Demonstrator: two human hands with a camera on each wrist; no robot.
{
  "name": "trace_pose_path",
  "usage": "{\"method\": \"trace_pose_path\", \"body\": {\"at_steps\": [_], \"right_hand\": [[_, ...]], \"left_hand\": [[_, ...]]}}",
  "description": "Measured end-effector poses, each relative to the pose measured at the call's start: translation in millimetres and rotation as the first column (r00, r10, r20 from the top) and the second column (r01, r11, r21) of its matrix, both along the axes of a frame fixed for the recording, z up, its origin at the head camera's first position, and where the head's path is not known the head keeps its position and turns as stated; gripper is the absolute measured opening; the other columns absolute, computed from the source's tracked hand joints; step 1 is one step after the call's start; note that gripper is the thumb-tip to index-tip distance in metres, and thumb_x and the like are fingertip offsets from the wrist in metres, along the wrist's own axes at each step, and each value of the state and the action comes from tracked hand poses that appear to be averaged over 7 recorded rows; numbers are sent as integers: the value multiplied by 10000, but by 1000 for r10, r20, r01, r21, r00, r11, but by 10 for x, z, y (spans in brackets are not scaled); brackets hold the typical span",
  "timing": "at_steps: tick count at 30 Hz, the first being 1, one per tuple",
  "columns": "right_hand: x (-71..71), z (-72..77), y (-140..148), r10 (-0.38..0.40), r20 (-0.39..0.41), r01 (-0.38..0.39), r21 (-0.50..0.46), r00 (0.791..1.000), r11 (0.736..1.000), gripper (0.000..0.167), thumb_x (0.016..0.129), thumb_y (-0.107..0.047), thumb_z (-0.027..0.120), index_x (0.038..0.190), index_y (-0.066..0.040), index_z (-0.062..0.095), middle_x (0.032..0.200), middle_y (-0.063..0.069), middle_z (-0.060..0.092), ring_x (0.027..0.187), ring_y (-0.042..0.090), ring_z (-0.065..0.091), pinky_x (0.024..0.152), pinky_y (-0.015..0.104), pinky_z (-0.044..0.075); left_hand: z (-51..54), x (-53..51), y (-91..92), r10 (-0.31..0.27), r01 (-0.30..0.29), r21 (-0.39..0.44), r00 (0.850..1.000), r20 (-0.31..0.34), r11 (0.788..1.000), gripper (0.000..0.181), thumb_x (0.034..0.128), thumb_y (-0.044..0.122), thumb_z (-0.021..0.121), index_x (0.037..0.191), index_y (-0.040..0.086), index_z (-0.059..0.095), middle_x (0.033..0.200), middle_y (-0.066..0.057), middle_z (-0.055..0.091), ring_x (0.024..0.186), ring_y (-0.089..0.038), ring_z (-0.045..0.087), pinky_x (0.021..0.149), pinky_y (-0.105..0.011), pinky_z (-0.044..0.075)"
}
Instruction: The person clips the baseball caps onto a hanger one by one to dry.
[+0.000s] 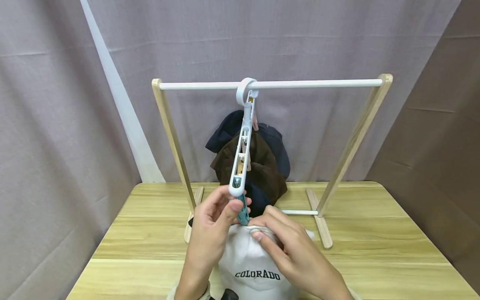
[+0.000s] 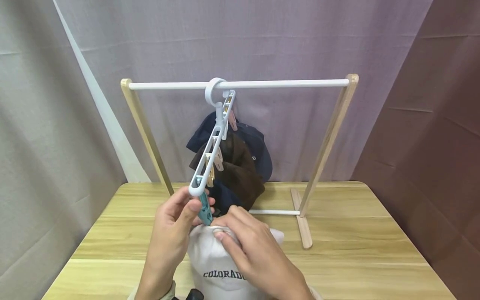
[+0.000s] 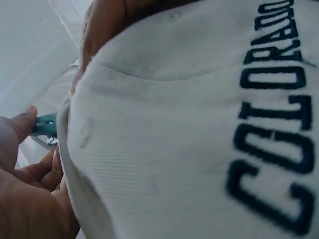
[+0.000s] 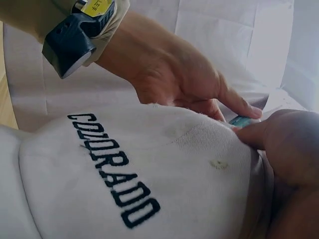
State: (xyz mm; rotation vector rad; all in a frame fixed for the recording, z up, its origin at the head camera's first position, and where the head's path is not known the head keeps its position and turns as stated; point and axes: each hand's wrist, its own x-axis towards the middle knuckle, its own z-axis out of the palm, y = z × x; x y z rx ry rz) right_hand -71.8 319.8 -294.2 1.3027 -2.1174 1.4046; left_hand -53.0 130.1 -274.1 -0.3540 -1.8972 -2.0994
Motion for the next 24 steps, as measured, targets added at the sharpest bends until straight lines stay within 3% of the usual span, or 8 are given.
{"method": "trace_pose_path", "body": {"at_steps": [3,6,13,19,24], "right_hand": [[4,-14,-26,-18,17,18,4,1000,1000,284,983,12,698,1157,-212,702,982,-119,570,792,2,482,677,125,427],[3,-33,-50,-26,22,26,7,999,1000,254,980,-5,707,1127,-212,698,984,-109,582,801,8,498,690,124,430],[-20,-60,-32,-11,19,11,37,1000,999,116,1020,-121,693,1107,-197,704,980,-97,579,853,28,507,712,142,442],[-30,-49,-35,63,10,-63,8,998,998,297,963,3,726,1204,-168,757,989,-89,582,836,25,509,701,137,446],[-45,-49,-47,59,41,-58,-4,997,998,267,947,-18,753,1154,-186,764,997,-84,609,836,33,536,706,147,469]], "left_hand": [[11,9,2,29,-28,-40,999,29,999,323,1026,273,711,1188,-3,672,1068,-197,735,964,-207,729,774,-304,620],[15,-2,-7,42,-40,-80,999,17,996,304,1023,282,713,1180,24,677,1051,-176,741,896,-173,707,728,-255,575],[-41,-43,-54,-112,112,-3,993,23,994,460,1062,390,626,1205,-46,602,1040,-305,665,837,-134,678,753,-296,614],[-66,-64,-89,-139,138,-52,990,1,989,476,1072,418,595,1227,-32,573,1045,-286,648,849,-124,646,680,-318,621],[-73,-96,-103,-152,151,-62,988,-11,987,459,1063,454,593,1233,28,569,1021,-183,649,847,-135,609,640,-251,539]]}}
